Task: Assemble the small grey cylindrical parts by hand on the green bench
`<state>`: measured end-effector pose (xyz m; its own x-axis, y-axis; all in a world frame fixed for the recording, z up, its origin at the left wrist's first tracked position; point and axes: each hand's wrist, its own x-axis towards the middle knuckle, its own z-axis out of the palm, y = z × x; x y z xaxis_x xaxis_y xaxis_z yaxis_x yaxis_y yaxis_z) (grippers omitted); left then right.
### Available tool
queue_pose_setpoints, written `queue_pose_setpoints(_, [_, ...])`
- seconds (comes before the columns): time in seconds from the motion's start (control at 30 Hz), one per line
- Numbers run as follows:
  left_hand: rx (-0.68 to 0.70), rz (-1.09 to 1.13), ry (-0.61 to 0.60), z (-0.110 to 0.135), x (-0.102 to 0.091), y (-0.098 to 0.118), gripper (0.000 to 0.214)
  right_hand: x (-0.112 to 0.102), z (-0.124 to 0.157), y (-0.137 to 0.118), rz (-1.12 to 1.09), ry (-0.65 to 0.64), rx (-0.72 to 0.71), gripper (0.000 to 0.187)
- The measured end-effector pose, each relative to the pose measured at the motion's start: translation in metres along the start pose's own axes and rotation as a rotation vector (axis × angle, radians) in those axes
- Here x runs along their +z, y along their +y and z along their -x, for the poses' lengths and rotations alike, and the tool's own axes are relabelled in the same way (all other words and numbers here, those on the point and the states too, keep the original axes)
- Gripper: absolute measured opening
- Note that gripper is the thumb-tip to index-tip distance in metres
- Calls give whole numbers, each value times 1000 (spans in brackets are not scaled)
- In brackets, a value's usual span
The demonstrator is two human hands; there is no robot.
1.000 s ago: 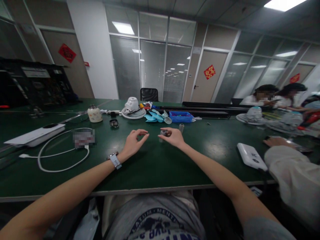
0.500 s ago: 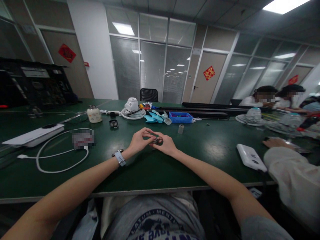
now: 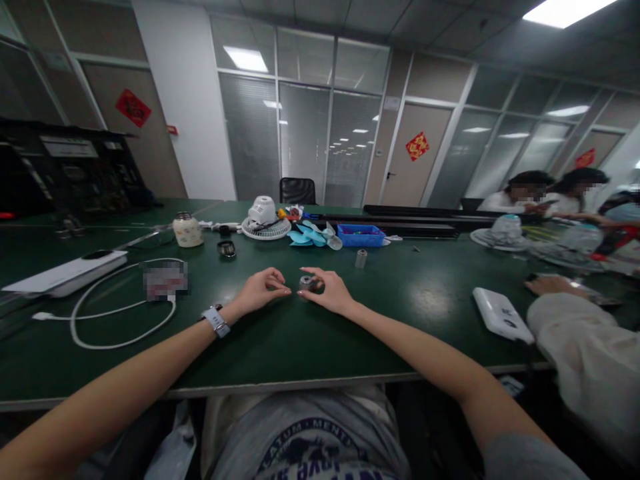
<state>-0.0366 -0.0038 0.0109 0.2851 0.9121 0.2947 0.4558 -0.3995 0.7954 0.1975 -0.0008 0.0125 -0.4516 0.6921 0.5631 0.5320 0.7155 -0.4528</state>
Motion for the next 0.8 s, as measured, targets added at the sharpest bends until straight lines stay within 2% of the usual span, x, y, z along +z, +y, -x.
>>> queue_pose_setpoints(0.07, [25,-65,-6,1,3,1,42,1,0,-2,6,-1,-27,54])
queue_pose_setpoints(0.17, [96,-205,180,2,6,9,40,-4,-2,-2,-1,15,-52,50])
queue_pose_setpoints(0.27, [66,-241,347,3,5,16,35,-22,-9,10,18,112,-22,56])
queue_pose_setpoints(0.37, [-15,-222,372,2,4,16,30,-54,-16,42,120,290,69,58])
queue_pose_setpoints(0.5, [-60,-208,371,1,6,11,24,-97,-12,106,364,458,264,57])
queue_pose_setpoints(0.63, [-33,-200,376,-1,7,9,20,-118,3,159,543,492,450,50])
queue_pose_setpoints(0.7, [-27,-201,370,-1,7,8,20,-122,9,172,602,485,503,48])
queue_pose_setpoints(0.8, [-20,-202,354,-1,7,6,20,-121,12,178,676,426,580,50])
